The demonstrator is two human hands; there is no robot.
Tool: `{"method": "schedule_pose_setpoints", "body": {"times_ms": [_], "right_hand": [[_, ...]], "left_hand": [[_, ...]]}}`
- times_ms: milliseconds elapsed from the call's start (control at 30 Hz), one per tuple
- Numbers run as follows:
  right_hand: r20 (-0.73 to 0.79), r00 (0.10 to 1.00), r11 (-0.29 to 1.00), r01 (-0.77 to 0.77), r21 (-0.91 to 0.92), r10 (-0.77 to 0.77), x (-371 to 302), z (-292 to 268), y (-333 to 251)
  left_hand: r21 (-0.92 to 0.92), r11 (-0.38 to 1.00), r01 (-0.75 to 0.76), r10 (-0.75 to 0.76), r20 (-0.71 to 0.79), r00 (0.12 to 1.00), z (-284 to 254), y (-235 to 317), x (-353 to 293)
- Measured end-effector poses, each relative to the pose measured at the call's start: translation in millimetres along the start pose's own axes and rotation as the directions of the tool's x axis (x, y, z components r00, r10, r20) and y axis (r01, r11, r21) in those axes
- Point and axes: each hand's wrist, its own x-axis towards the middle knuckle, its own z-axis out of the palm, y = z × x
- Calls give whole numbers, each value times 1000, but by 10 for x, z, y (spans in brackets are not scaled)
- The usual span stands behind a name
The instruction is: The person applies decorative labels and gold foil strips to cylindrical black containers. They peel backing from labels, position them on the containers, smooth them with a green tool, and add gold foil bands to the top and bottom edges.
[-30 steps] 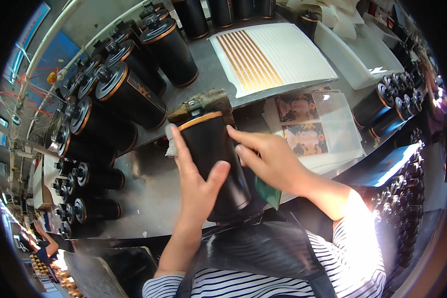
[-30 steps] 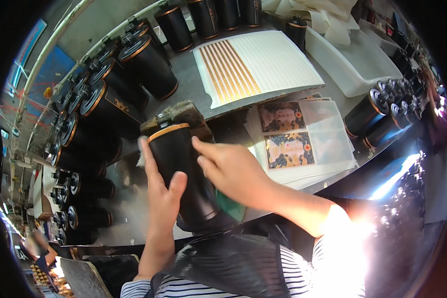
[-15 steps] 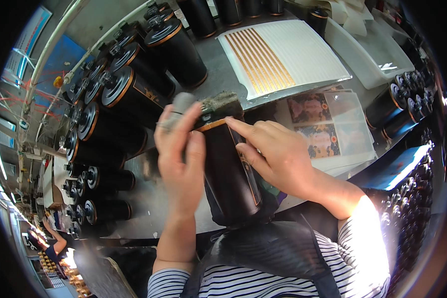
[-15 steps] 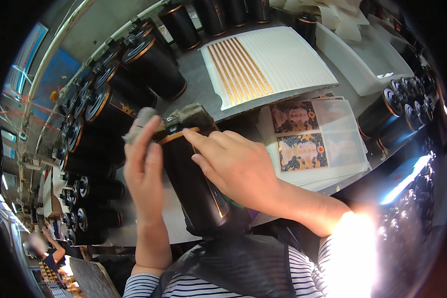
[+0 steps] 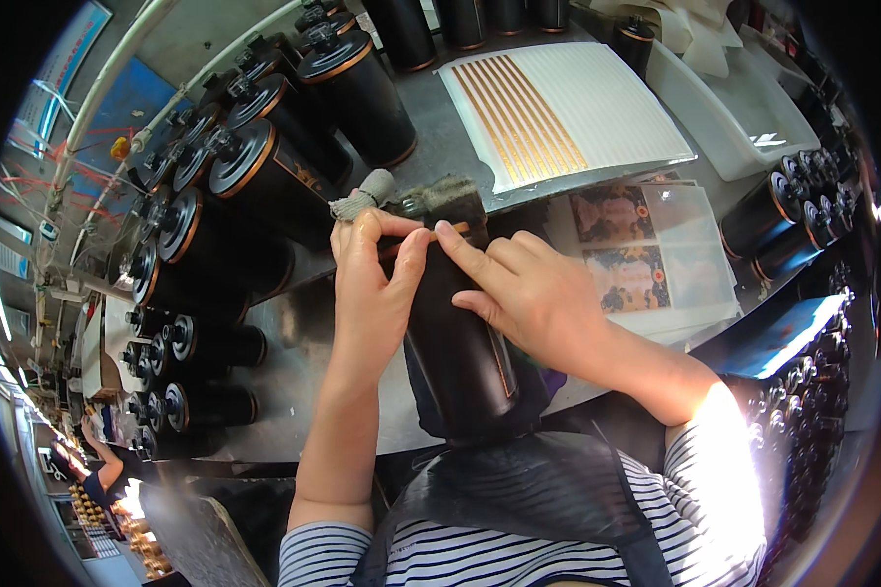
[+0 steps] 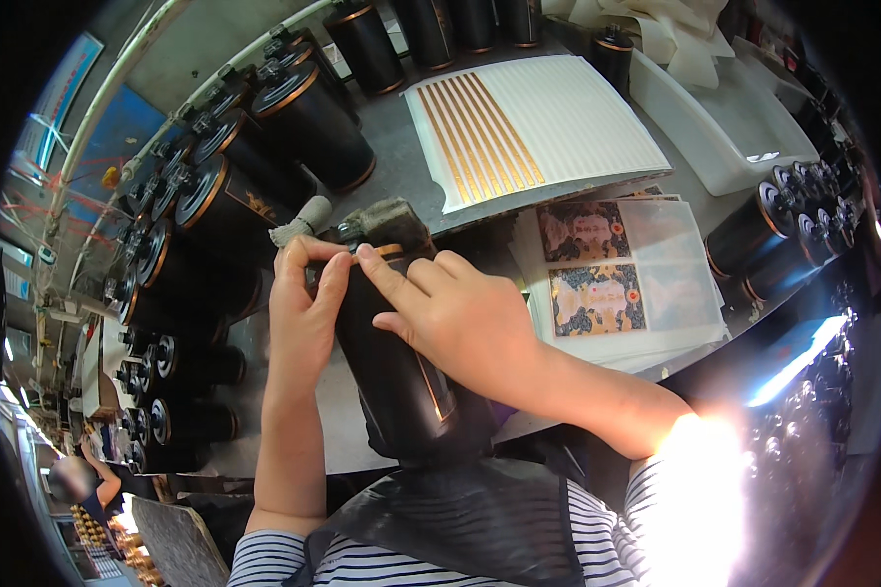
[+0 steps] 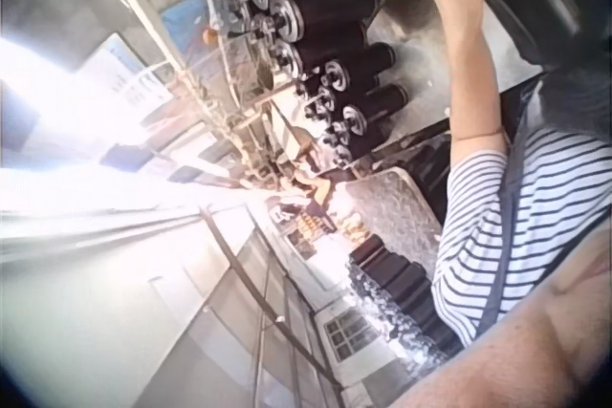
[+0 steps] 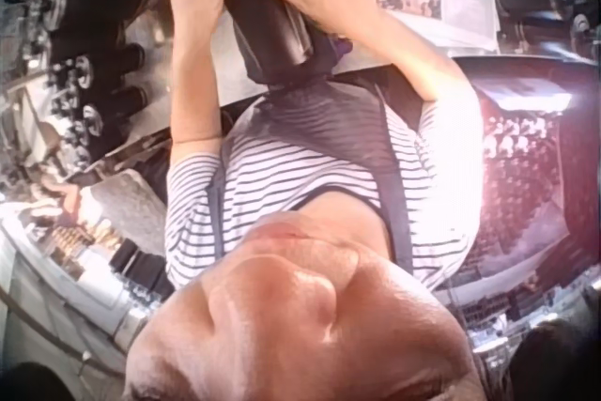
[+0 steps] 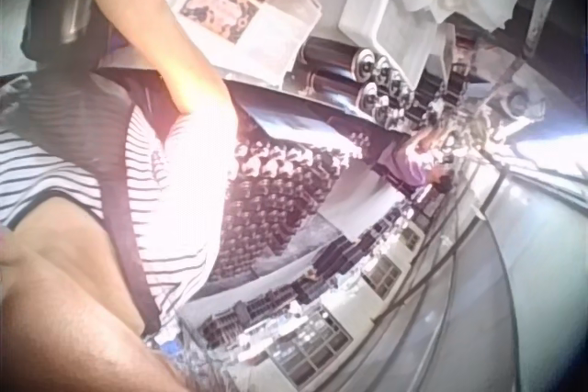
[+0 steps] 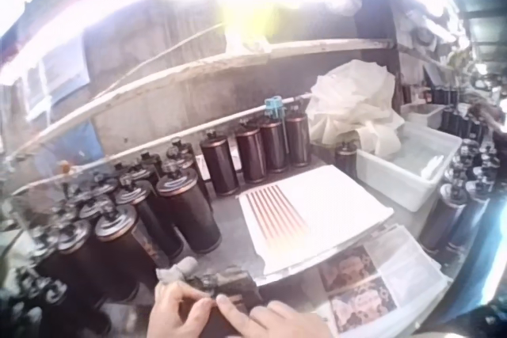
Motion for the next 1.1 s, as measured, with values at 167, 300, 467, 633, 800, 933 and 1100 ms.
{"method": "schedule_pose_setpoints", "body": {"times_ms": [167,300,467,633,800,933,1100], "right_hand": [[76,993,975,-107,194,94,-66,-79,-28],[102,991,984,-98,150,83,-95,-86,-107],[26,998,998,-55,40,54,-116,-66,-126],[200,967,908,-223,356,159,-65,-127,-130],[438,537,14,-644,765,721,-238,-67,799],[188,795,414,-482,772,576,-351,82,566],[-92,725,584,-465,665,683,-227,234,264]], "left_hand": [[-122,988,99,-109,-82,991,-40,-1,-121],[-286,939,190,-212,-47,976,-46,-177,-98],[-175,970,171,-184,-57,981,68,-113,-63],[78,996,33,-20,-156,988,77,-2,-146],[-28,995,91,-95,-288,953,102,-144,-480],[-777,512,365,-321,221,921,120,-441,-611],[-761,611,218,-243,81,967,201,-403,-615]]}}
